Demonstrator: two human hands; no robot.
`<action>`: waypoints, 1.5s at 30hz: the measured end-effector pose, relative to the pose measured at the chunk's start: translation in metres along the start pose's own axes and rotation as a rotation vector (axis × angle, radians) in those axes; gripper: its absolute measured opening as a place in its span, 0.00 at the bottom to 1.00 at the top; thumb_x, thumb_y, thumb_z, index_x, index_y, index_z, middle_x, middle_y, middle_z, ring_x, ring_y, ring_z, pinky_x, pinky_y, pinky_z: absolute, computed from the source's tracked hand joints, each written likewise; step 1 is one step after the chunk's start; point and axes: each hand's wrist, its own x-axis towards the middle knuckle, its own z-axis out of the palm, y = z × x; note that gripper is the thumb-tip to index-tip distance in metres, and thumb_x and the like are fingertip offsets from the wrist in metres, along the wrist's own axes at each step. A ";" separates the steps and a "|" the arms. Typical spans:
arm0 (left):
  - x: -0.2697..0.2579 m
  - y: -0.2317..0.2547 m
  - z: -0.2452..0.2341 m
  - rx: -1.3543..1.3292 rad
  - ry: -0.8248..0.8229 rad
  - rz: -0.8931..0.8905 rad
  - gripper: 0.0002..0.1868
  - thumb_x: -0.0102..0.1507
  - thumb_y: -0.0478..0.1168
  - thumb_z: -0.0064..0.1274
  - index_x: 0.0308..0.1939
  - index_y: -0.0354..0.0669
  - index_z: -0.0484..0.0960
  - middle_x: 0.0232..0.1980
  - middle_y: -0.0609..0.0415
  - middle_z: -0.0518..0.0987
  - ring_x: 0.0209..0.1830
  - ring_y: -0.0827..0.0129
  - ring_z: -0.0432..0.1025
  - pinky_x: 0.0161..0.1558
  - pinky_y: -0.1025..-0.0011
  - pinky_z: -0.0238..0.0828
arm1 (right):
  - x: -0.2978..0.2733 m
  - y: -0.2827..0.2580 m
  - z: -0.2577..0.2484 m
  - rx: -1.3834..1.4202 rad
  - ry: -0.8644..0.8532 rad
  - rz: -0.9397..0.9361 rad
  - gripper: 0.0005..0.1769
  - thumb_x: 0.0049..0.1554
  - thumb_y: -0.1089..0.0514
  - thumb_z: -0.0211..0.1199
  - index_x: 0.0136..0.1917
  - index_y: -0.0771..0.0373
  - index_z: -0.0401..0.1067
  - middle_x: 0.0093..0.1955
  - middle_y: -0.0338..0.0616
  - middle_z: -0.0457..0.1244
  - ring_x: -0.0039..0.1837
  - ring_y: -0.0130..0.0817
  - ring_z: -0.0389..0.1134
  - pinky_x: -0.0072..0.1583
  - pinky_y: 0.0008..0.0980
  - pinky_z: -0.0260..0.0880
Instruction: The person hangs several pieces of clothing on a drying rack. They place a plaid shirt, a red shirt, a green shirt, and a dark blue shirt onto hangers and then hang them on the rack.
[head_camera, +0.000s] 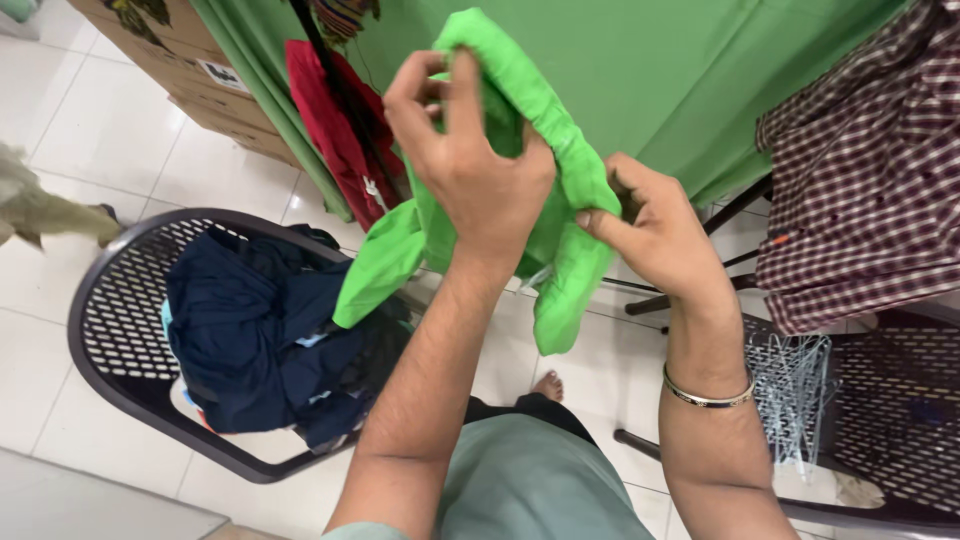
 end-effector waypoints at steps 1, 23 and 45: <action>-0.004 0.007 0.004 0.013 0.033 -0.007 0.34 0.56 0.36 0.68 0.64 0.42 0.70 0.65 0.49 0.63 0.57 0.59 0.63 0.54 0.63 0.63 | -0.003 0.002 -0.008 0.010 -0.013 0.018 0.07 0.55 0.67 0.63 0.48 0.68 0.70 0.42 0.32 0.61 0.47 0.20 0.59 0.49 0.24 0.61; 0.008 0.054 0.014 0.200 -0.286 0.322 0.30 0.57 0.22 0.54 0.62 0.48 0.78 0.61 0.52 0.66 0.56 0.58 0.64 0.56 0.61 0.64 | -0.021 0.008 -0.074 -0.592 0.490 -0.238 0.14 0.50 0.70 0.65 0.51 0.69 0.77 0.48 0.50 0.69 0.48 0.41 0.73 0.51 0.33 0.73; -0.025 0.052 0.092 -0.514 -0.732 0.081 0.25 0.62 0.31 0.64 0.63 0.33 0.76 0.58 0.45 0.72 0.55 0.55 0.74 0.57 0.64 0.74 | -0.063 0.052 -0.059 0.163 0.553 0.072 0.06 0.69 0.65 0.63 0.55 0.70 0.69 0.43 0.34 0.61 0.44 0.19 0.57 0.45 0.21 0.56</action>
